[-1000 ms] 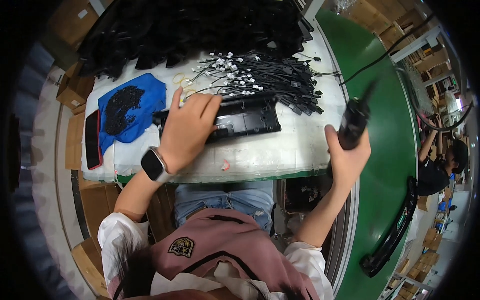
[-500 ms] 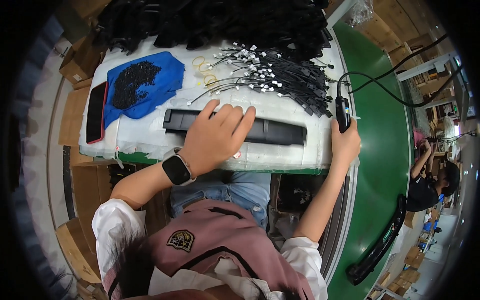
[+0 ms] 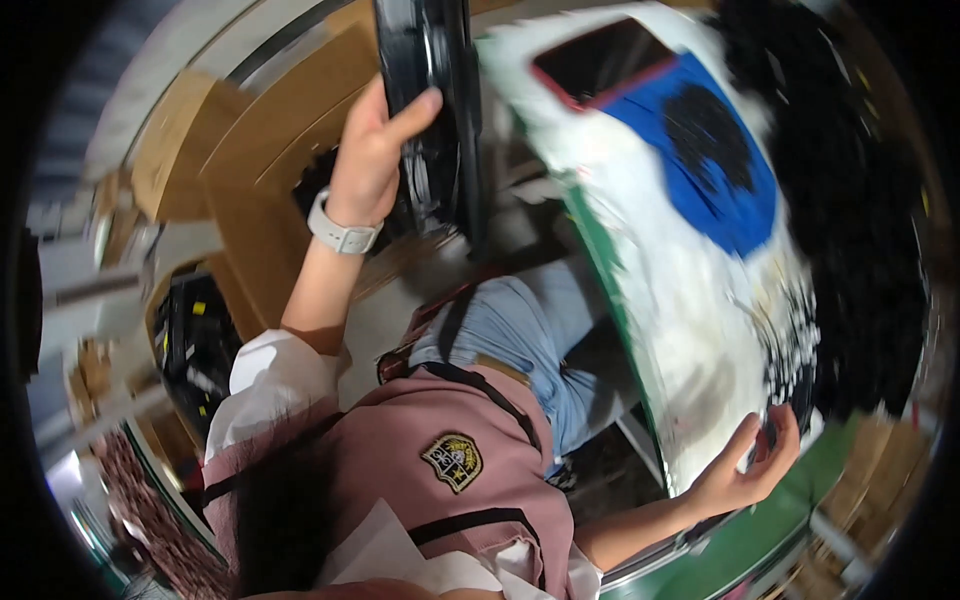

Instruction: Assembling components into plastic cartridge housings using an electric screwdriver.

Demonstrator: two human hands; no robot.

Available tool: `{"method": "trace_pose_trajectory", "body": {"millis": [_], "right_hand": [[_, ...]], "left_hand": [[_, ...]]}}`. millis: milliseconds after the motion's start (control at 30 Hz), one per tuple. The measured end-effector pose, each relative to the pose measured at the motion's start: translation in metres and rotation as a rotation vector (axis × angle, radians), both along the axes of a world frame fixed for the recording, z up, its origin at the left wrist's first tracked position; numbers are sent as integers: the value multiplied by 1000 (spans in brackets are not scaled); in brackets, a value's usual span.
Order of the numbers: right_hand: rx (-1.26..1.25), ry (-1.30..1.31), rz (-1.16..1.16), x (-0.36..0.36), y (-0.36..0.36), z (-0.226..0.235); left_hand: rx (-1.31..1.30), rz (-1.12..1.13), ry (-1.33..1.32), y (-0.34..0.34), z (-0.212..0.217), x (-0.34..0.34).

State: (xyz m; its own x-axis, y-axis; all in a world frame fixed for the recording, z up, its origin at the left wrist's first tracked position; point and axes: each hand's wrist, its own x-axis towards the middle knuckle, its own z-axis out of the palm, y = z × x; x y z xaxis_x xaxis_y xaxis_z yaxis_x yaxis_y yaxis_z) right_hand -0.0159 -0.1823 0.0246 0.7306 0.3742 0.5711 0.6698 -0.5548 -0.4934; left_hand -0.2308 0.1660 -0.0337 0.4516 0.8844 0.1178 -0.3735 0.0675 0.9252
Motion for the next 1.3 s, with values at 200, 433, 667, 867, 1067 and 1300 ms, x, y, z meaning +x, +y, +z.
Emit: {"method": "trace_pose_trajectory", "body": {"millis": [200, 433, 667, 867, 1067, 1300], "right_hand": [[-120, -28, 415, -33, 131, -18], [-258, 44, 475, -52, 198, -48], [-332, -1, 432, -45, 214, -65], [-362, -43, 388, -42, 221, -68], [-453, -41, 427, -49, 229, -74], [-451, -94, 347, -46, 228, -63]], "left_hand": [[-651, 442, 264, 7, -146, -200], [-790, 962, 648, 27, -324, -392], [-681, 761, 1214, 52, -468, -421], [-558, 403, 1356, 43, -504, -368], [-799, -744, 1402, 2, -482, -325], [-581, -1038, 1100, 23, -449, -251]]}}
